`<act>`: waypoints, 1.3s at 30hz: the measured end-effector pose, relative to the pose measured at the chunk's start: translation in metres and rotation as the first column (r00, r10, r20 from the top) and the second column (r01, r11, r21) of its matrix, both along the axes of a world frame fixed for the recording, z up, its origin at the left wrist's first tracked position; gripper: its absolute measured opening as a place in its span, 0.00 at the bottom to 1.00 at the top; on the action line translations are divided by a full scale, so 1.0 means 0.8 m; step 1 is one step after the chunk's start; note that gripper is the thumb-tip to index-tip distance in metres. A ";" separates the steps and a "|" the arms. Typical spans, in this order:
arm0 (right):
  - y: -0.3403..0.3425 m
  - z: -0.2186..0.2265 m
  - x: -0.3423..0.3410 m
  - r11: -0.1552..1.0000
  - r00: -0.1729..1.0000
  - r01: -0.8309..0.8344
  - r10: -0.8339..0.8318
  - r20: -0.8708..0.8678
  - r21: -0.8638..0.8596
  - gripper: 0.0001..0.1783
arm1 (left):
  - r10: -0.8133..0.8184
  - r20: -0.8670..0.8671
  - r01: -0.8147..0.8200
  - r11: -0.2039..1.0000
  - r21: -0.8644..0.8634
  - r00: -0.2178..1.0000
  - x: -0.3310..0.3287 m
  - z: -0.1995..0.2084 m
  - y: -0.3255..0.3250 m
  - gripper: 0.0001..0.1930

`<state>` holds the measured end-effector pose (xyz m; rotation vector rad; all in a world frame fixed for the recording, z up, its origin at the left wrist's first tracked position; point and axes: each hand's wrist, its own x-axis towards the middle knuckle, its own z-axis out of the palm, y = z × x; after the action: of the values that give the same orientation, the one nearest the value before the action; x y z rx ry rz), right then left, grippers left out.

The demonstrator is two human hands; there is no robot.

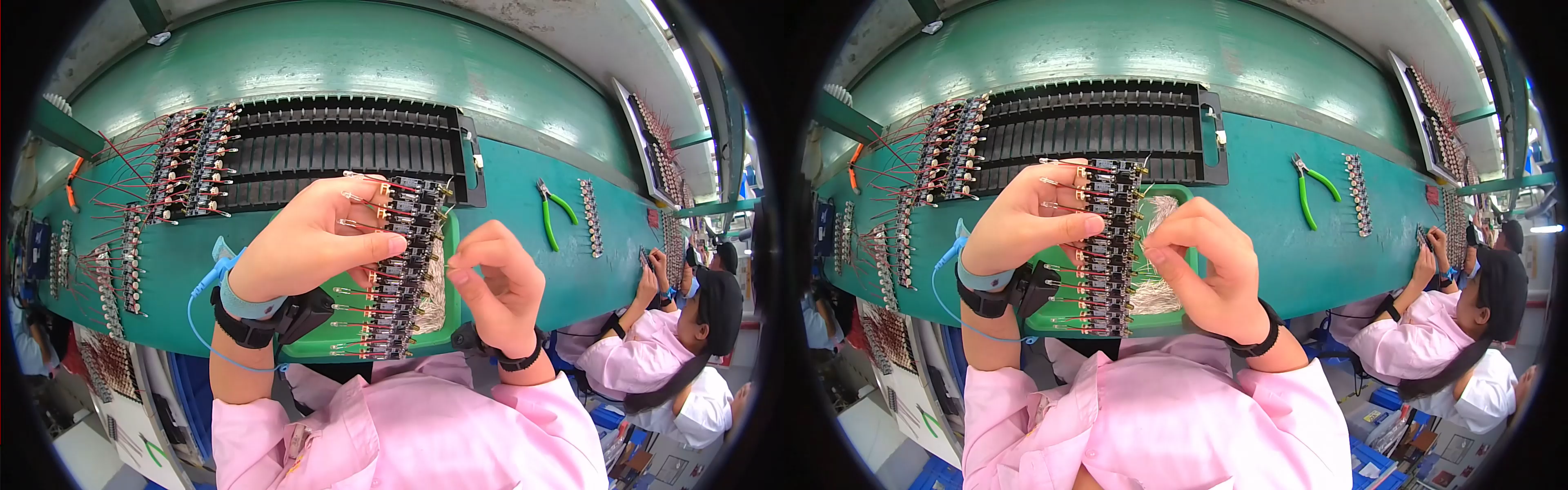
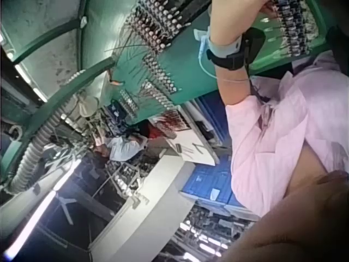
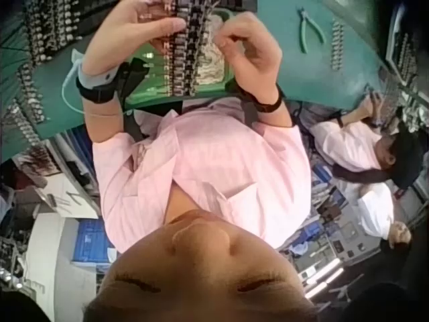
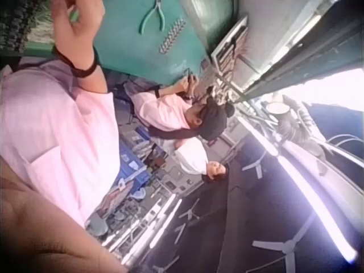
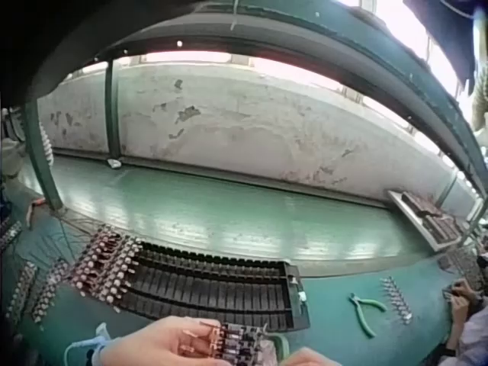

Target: The person picks up a circuit board strip and inserts small metal pins into the boards by hand. After filling the strip, the person sets it down on the table and picks up another strip to repeat the process.

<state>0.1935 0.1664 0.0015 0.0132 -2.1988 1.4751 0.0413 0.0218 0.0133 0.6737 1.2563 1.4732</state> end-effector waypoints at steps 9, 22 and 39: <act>-0.004 -0.016 -0.001 0.995 0.998 -0.061 0.060 -0.005 -0.083 0.05 | -0.007 -0.018 0.008 1.000 0.026 1.000 0.000 -0.004 -0.003 0.11; -0.005 -0.024 0.002 0.993 0.995 -0.093 0.089 -0.047 -0.078 0.05 | 0.012 0.018 -0.013 1.000 0.009 1.000 -0.001 0.003 -0.004 0.11; -0.002 -0.020 0.003 0.996 0.996 -0.079 0.080 -0.041 0.038 0.05 | 0.010 0.022 -0.010 1.000 0.012 1.000 -0.001 0.003 -0.005 0.10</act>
<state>0.1956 0.1646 -0.0146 0.1444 -2.2134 1.4636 0.0405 0.0179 0.0156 0.6578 1.2364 1.4939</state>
